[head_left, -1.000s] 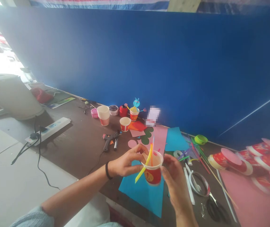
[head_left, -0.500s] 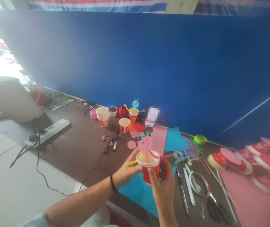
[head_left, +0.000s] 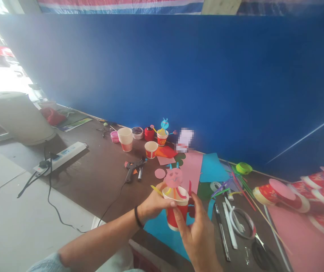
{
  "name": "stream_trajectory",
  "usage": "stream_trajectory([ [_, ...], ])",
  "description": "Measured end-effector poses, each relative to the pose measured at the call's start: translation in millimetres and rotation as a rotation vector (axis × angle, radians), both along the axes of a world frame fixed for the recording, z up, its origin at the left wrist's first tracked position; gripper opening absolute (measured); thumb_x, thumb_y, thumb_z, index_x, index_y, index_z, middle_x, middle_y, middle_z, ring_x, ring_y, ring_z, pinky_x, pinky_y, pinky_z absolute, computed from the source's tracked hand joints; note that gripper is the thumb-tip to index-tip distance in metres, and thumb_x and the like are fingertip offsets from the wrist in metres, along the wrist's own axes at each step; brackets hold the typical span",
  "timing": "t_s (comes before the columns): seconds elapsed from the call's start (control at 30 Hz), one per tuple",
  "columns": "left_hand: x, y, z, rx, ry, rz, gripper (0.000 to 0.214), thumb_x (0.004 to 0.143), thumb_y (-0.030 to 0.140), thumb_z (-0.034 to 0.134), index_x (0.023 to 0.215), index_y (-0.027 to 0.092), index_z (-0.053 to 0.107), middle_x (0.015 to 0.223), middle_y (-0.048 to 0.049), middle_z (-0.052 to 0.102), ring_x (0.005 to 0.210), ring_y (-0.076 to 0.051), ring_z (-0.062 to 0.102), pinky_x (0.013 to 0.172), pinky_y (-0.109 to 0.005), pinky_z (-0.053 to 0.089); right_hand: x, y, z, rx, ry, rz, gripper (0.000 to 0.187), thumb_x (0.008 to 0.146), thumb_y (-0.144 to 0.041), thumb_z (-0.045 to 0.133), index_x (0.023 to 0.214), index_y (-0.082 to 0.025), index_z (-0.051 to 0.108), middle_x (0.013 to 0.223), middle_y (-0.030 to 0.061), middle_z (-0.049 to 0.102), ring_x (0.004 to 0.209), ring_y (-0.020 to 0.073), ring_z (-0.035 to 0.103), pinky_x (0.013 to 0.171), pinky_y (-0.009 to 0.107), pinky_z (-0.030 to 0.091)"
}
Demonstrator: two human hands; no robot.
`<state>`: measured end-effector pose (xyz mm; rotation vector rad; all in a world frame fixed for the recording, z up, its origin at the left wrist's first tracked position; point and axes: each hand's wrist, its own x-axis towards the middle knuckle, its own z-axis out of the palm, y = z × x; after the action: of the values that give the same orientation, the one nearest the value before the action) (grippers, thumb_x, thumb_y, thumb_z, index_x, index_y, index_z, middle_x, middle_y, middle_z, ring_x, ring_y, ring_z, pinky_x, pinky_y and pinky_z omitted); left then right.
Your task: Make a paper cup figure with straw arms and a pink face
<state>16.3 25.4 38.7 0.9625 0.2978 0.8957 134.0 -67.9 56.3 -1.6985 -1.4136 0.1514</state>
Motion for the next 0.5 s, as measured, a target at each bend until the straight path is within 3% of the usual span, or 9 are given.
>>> stream_trajectory([
  [0.07,-3,2,3.0,0.011,-0.003,-0.015,0.069,0.052,0.036,0.085,0.112,0.014,0.059,0.102,-0.0127,0.066,0.093,-0.025,0.064,0.084,-0.034,0.049,4,-5,3.1,-0.015,0.04,0.065,0.058,0.079,-0.051,0.059,0.122,-0.014,0.049,0.094,0.0123,0.068,0.071,0.0213,0.066,0.061,0.032,0.054],
  [0.27,-11,9,16.5,0.006,-0.06,-0.161,0.064,0.056,0.04,0.082,0.108,0.012,0.059,0.098,-0.0136,0.066,0.085,-0.024,0.065,0.076,-0.035,0.05,28,-13,14.9,-0.077,0.474,0.311,0.037,0.088,-0.038,0.051,0.12,-0.02,0.053,0.089,0.0067,0.065,0.066,0.0155,0.061,0.06,0.027,0.053],
  [0.37,-11,9,16.0,-0.037,-0.087,-0.25,0.065,0.055,0.041,0.082,0.108,0.012,0.057,0.094,-0.0125,0.067,0.08,-0.023,0.065,0.071,-0.033,0.05,38,-10,24.5,-0.15,0.515,0.446,0.03,0.089,-0.034,0.052,0.116,-0.023,0.059,0.079,0.0028,0.062,0.06,0.0133,0.057,0.058,0.026,0.05],
  [0.5,-10,8,12.3,-0.085,-0.101,-0.331,0.062,0.054,0.044,0.082,0.101,0.01,0.059,0.089,-0.0122,0.066,0.077,-0.021,0.064,0.07,-0.031,0.049,47,-5,27.7,-0.208,0.489,0.553,0.026,0.088,-0.033,0.053,0.11,-0.024,0.063,0.083,0.0028,0.062,0.058,0.0118,0.057,0.054,0.024,0.048],
])
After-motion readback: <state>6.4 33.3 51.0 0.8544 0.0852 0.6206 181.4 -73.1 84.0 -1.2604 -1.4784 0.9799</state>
